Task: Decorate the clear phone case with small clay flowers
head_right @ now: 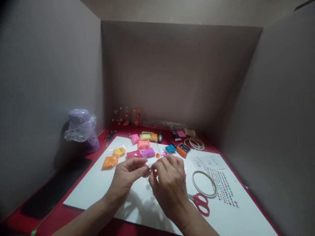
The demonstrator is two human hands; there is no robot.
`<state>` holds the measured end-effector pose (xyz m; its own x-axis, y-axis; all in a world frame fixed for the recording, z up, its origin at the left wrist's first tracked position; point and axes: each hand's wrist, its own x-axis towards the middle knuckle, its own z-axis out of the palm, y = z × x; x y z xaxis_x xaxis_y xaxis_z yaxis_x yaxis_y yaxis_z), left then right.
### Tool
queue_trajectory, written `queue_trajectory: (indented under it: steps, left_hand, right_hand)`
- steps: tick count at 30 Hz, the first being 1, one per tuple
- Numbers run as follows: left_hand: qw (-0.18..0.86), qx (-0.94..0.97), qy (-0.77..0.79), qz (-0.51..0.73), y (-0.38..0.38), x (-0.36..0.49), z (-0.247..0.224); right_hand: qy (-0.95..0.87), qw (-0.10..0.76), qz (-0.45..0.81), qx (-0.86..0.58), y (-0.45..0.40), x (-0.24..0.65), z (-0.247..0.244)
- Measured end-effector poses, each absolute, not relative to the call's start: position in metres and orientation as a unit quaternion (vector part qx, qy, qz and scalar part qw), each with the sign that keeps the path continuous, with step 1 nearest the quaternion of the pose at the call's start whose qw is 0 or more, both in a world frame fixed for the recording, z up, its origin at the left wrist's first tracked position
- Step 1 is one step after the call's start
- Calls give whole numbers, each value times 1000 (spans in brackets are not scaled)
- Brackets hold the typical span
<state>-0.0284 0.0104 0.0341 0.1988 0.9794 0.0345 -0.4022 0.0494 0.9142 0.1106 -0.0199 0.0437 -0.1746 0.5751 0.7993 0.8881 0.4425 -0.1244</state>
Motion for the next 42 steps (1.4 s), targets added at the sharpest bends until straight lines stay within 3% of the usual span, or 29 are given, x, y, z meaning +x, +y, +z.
queue_trajectory:
  steps: [15, 24, 33, 38, 42]
  left_hand:
    - [630, 446, 337, 538, 10, -28, 33]
    - [642, 439, 326, 538, 12, -27, 32]
    - [647, 434, 331, 533, 12, -30, 30]
    - [645, 424, 338, 538, 15, -30, 28]
    - [645, 426, 340, 536, 15, -30, 27]
  right_hand:
    - [-767, 362, -284, -448, -21, 108, 41]
    - [-751, 413, -179, -484, -19, 110, 44]
    - [-735, 428, -191, -489, -19, 117, 47]
    - [-688, 454, -255, -506, -22, 158, 64]
    - [-588, 420, -308, -619, -16, 220, 64]
